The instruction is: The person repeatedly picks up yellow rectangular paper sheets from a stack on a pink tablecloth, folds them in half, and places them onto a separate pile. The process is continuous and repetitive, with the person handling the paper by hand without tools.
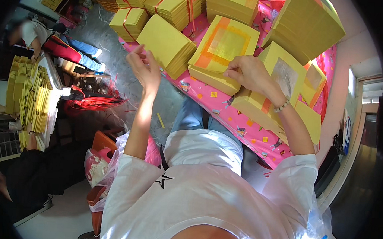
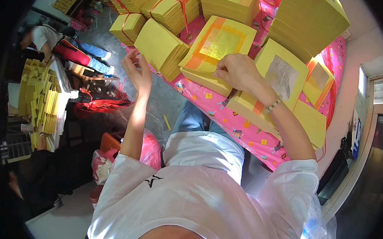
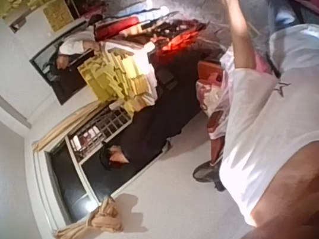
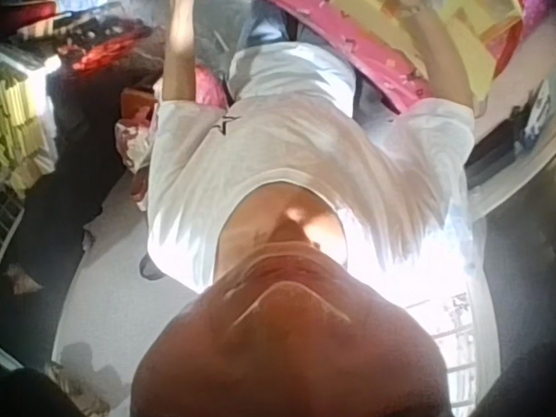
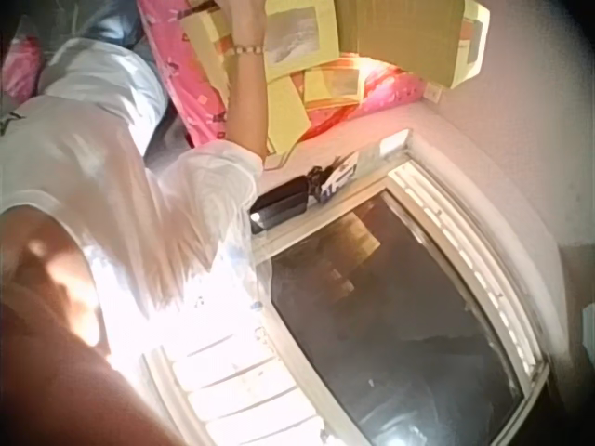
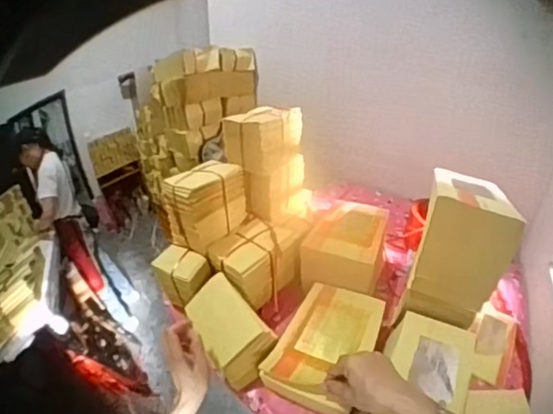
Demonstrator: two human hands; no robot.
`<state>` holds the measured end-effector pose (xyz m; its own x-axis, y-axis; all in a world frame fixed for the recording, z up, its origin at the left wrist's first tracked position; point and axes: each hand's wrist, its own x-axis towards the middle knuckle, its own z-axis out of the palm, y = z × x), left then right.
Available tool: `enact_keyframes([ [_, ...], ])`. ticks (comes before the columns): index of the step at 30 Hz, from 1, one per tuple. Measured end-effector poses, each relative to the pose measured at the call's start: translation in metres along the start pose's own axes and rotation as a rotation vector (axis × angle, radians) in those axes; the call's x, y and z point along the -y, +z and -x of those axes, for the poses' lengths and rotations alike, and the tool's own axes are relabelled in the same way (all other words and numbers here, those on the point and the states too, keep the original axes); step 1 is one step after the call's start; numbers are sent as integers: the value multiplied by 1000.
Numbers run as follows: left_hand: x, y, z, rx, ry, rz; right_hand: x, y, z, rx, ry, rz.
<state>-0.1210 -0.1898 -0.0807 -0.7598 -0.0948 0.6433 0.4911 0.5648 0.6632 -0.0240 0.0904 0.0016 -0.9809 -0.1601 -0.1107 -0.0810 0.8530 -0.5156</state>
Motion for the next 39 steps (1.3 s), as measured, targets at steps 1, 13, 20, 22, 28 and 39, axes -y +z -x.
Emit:
enact_keyframes([
  [1, -10, -4, 3, 46, 96, 3, 0, -1, -1, 20, 12, 7],
  [13, -68, 19, 39, 524, 284, 41, -6, 2, -2, -6, 24, -37],
  [20, -67, 20, 37, 560, 268, 29, -4, 1, -1, -21, 38, -37],
  [22, -67, 20, 38, 569, 256, 36, -5, 2, -1, -18, 50, -31],
  [28, -85, 11, 33, 561, 385, -140, -5, 3, -1, -34, 0, -27],
  [39, -105, 40, 10, 588, 601, -178, -9, -6, 1, -130, -48, -131],
])
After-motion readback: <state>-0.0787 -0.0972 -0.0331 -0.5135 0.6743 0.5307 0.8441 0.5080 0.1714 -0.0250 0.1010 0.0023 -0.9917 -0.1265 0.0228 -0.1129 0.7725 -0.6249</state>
